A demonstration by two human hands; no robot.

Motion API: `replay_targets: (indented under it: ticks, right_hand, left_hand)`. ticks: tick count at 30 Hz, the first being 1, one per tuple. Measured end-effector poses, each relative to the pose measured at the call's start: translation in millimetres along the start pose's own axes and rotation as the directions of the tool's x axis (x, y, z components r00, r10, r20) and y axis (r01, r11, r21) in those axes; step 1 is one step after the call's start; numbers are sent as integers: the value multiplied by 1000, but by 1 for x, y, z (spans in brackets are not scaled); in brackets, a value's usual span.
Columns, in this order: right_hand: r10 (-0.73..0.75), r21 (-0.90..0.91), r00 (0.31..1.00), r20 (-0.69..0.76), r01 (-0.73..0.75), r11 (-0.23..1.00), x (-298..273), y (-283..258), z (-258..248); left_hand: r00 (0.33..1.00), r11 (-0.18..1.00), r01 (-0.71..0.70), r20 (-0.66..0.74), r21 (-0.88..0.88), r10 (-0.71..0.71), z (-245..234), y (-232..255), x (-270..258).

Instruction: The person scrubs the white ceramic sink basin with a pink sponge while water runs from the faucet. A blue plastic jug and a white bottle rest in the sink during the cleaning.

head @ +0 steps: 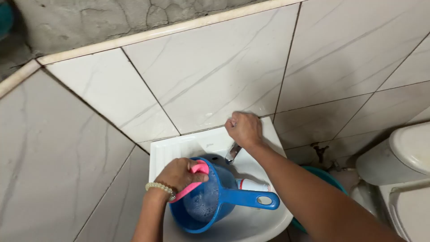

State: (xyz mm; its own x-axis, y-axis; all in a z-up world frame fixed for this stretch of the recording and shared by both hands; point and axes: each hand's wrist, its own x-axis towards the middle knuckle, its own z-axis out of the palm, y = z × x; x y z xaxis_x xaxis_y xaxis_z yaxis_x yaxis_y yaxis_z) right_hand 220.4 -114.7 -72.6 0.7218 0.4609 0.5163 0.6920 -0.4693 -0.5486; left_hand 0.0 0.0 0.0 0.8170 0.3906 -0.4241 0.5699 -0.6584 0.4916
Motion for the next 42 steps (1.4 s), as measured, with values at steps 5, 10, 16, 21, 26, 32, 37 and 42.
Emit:
replay_targets:
  ticks: [5,10,16,21,26,32,37,42]
  right_hand:
    - [34,-56,999,19,-33,998,1,-2,3]
    - [107,-105,988,112,-95,990,1,-3,1]
    - [66,-49,985,162,-59,997,-3,-1,-5]
    - [-91,80,995,39,88,993,-3,6,1]
    - [-50,114,997,50,44,993,-5,8,2]
    - [-93,145,996,-10,94,985,-2,7,3]
    - [-123,152,992,-38,127,980,-4,10,4]
    - [-116,225,992,-54,126,966,-10,10,1]
  left_hand:
    - [999,989,0,-52,-147,-7,44,-44,13]
    - [1000,997,7,22,80,-8,97,-45,47]
    - [983,986,-167,74,-8,167,92,-38,34]
    - [977,874,-210,-125,-439,172,8,-53,1]
    - [908,996,-90,-413,-26,71,-34,-46,21]
    - [943,968,-175,-251,180,217,-15,-7,90]
    - [889,907,-365,-211,210,407,15,31,125]
    - [870,896,-424,-218,131,443,-2,-15,102]
